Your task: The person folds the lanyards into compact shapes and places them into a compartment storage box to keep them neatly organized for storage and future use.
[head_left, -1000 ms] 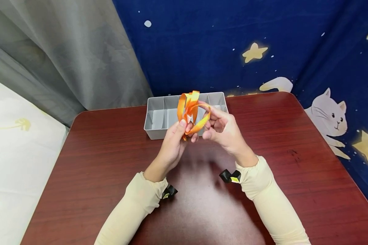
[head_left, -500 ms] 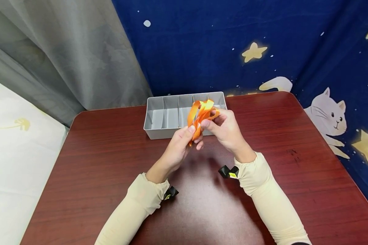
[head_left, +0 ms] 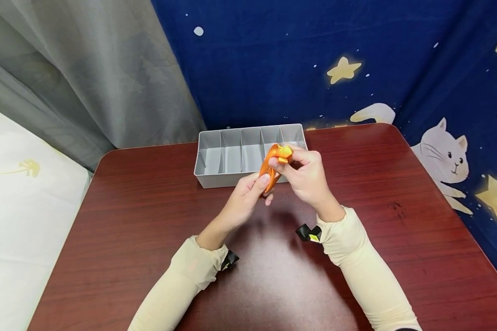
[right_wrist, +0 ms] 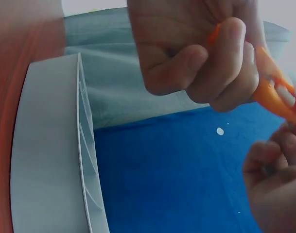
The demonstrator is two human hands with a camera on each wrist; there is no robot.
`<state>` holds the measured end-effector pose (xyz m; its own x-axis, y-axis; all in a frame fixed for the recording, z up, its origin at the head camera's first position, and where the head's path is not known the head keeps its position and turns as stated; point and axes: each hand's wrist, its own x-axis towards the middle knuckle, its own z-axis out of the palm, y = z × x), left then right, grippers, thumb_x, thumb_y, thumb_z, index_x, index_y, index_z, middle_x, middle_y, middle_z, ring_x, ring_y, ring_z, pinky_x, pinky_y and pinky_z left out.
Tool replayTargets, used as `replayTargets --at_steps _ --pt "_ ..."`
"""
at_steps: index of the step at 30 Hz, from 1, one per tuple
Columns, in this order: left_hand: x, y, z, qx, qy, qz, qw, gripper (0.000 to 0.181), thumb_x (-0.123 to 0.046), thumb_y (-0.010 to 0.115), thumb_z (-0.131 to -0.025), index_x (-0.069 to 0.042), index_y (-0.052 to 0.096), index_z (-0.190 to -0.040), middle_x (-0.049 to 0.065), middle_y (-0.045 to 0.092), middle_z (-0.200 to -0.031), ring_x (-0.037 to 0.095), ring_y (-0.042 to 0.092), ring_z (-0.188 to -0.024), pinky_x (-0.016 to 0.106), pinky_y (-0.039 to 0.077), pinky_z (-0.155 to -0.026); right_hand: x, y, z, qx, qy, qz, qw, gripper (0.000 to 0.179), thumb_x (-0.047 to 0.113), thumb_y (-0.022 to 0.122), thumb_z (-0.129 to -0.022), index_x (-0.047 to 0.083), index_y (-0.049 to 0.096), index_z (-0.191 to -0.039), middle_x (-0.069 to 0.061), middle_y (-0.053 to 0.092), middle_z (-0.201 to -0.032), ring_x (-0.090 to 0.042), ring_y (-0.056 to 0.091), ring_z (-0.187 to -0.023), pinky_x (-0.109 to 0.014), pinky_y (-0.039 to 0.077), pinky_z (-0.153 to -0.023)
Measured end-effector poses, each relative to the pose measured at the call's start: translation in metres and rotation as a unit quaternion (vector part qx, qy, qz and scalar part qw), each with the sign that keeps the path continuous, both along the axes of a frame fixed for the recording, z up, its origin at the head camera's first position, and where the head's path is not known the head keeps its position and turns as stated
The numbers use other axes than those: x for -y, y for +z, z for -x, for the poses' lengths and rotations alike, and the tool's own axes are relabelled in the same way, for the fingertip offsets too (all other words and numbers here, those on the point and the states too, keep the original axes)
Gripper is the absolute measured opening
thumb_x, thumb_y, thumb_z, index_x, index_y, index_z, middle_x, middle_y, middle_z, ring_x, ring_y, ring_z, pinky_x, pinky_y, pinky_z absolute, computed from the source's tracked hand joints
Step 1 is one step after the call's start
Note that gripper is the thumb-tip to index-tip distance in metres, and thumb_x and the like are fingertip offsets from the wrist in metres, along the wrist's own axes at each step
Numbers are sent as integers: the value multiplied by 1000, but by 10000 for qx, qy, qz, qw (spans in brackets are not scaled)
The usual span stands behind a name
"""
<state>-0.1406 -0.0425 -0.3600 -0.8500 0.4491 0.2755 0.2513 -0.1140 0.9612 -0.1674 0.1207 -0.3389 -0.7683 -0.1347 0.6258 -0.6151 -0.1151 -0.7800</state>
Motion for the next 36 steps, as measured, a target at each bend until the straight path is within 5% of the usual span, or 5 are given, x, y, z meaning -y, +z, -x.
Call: replayTargets --at_steps 3,7,16,26,36 --pt "-5 -3 -1 -165 515 237 9983 28 -7 40 -107 7 54 -88 7 47 -69 15 48 -60 24 40 -62 2 -2 2 -824 -642 -280 9941 8 -3 76 -84 -7 71 -81 -5 62 -76 -17 54 -68 -20 42 -59" --pt "-8 -8 -2 -278 814 186 9961 26 -7 42 -106 6 56 -89 13 47 -70 15 48 -61 25 41 -60 3 -6 3 -2102 -1425 -811 9638 17 -15 64 -81 -1 66 -71 -8 52 -67 -16 42 -57 -23 30 -54" --pt "-7 -9 -1 -76 715 -362 9968 27 -4 38 -106 13 52 -91 7 44 -73 14 42 -63 25 38 -59 -4 -4 4 -4015 -2323 -2201 8581 14 -10 62 -86 -3 72 -92 -9 54 -69 -25 50 -58 -36 46 -54" --pt "-3 -5 -2 755 779 -333 9935 37 -16 30 -109 4 53 -89 7 47 -69 18 46 -63 29 44 -64 -7 -5 4 -5058 -2529 -3209 7598 14 -13 63 -86 -7 69 -97 -8 51 -72 -23 45 -59 -34 43 -53" --pt "1 -2 -5 1087 373 -515 9920 60 -51 34 -105 4 55 -94 3 52 -75 15 50 -66 26 46 -68 -12 -5 5 -5314 -2363 -3511 7338 14 -10 63 -87 -8 68 -100 -9 52 -73 -23 42 -59 -33 43 -55"
